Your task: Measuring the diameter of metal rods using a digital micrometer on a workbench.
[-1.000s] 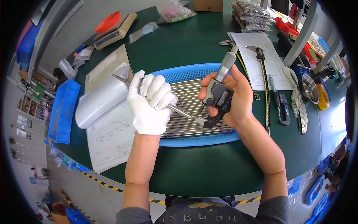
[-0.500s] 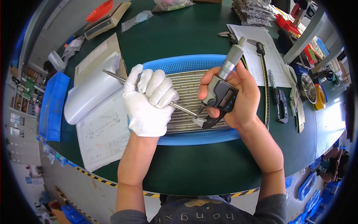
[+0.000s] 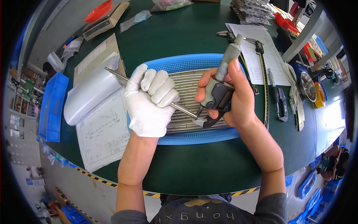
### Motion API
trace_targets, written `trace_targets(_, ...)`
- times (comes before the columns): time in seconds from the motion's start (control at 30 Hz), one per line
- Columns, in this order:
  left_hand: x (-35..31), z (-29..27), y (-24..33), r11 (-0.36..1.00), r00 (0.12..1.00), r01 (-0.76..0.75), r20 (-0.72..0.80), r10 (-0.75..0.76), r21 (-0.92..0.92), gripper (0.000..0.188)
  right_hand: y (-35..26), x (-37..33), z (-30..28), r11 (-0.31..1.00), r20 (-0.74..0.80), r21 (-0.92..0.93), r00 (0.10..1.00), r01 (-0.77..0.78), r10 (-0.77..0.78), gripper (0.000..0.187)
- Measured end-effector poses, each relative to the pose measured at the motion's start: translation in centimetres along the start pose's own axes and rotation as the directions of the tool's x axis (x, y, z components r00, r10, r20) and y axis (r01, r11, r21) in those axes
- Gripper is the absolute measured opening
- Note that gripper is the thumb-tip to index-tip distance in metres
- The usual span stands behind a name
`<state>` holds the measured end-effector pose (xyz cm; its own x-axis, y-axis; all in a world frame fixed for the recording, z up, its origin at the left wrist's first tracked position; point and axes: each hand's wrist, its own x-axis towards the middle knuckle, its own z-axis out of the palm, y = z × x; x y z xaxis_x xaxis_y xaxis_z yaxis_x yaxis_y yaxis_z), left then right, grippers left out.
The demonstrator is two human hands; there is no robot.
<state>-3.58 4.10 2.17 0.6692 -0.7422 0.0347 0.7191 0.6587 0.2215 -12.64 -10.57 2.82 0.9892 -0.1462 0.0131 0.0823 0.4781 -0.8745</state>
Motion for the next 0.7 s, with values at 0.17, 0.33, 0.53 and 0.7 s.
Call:
trace_targets(0.17, 0.4, 2.5, -2.2, 0.946, 0.895, -0.090, -0.391, 0.215, 0.313, 0.032, -0.2, 0.1, -0.1, 0.999, -0.043, -0.042, 0.999, 0.016, -0.018, 0.061)
trace_targets(0.33, -0.3, 0.7, 0.2, 0.624, 0.917, 0.206, -0.371, 0.146, 0.754, 0.028, -0.4, 0.4, -0.8, 0.999, -0.086, 0.026, 0.996, 0.041, -0.039, 0.061)
trace_targets(0.53, -0.4, 0.5, 0.5, 0.602, 0.922, 0.096, -0.299, 0.246, 0.793, 0.024, -0.5, 0.4, -0.5, 0.999, -0.070, 0.037, 0.997, 0.038, -0.035, 0.061)
trace_targets(0.7, -0.4, 0.5, 0.7, 0.619, 0.915, 0.078, -0.303, 0.267, 0.781, 0.020, -0.2, 0.5, -0.6, 0.997, -0.043, 0.059, 0.998, 0.055, -0.053, 0.062)
